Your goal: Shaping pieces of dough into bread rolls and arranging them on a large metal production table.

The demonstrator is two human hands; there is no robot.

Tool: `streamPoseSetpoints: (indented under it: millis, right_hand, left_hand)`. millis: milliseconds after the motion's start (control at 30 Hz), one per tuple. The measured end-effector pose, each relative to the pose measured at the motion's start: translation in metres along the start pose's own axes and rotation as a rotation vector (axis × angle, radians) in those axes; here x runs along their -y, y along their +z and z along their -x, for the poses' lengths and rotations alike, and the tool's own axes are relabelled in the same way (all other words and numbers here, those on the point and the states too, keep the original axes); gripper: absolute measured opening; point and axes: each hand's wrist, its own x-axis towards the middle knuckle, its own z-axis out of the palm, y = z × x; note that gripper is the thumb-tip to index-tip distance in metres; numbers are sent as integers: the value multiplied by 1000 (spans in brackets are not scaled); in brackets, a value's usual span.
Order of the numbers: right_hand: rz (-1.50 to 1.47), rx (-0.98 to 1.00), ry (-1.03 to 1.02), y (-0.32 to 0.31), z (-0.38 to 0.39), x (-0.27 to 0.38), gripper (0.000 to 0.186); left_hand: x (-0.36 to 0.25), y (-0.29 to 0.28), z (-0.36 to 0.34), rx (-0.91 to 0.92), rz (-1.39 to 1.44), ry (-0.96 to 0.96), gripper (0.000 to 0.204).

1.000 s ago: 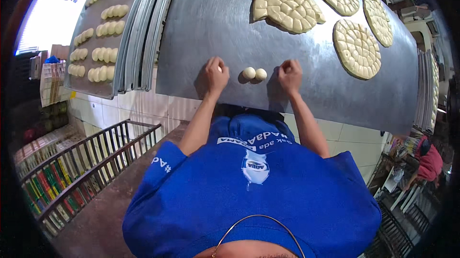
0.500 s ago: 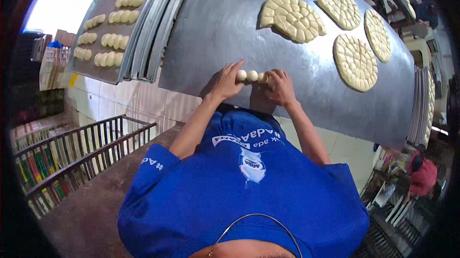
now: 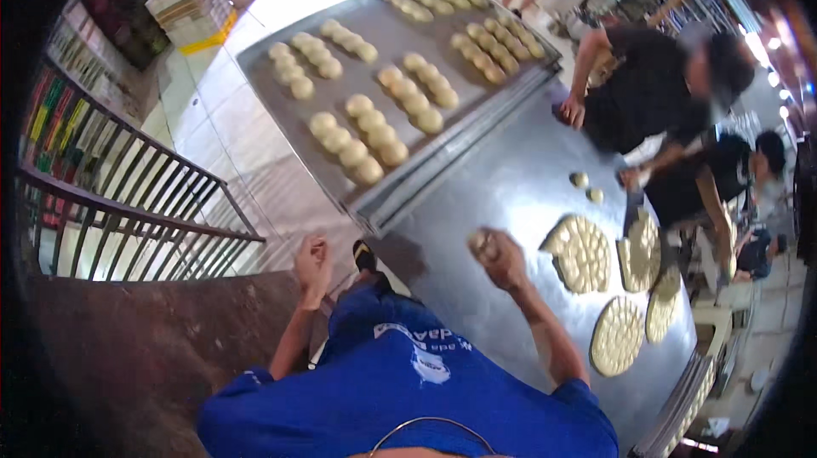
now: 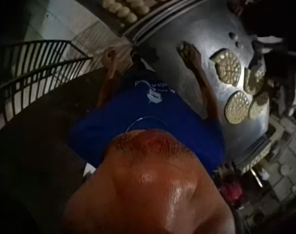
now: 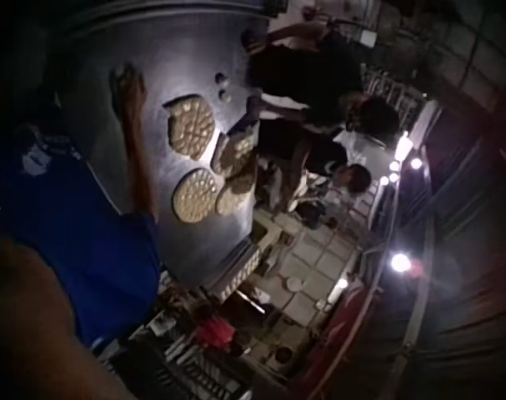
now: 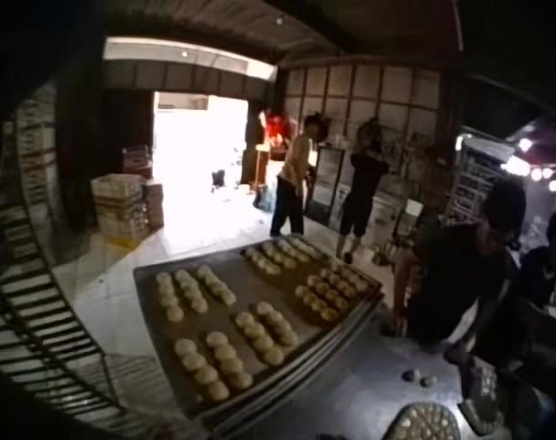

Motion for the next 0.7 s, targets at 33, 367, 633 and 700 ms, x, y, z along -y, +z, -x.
streamPoseSetpoints:
  millis: [33, 367, 633, 700]
  right_hand:
    - [46, -111, -82, -13, -45, 24, 42]
    - [-573, -895, -405, -11, -453, 211, 37]
    - [61, -384, -206, 26, -449, 170, 47]
    - [43, -472, -253, 3, -427, 147, 47]
  left_hand:
    - [-21, -11, -14, -71, 38, -25, 31]
    - [-132, -32, -151, -177, 258, 107, 26]
    - [-127, -47, -183, -14, 93, -42, 24]
    - [-129, -46, -188, -56, -70, 53, 25]
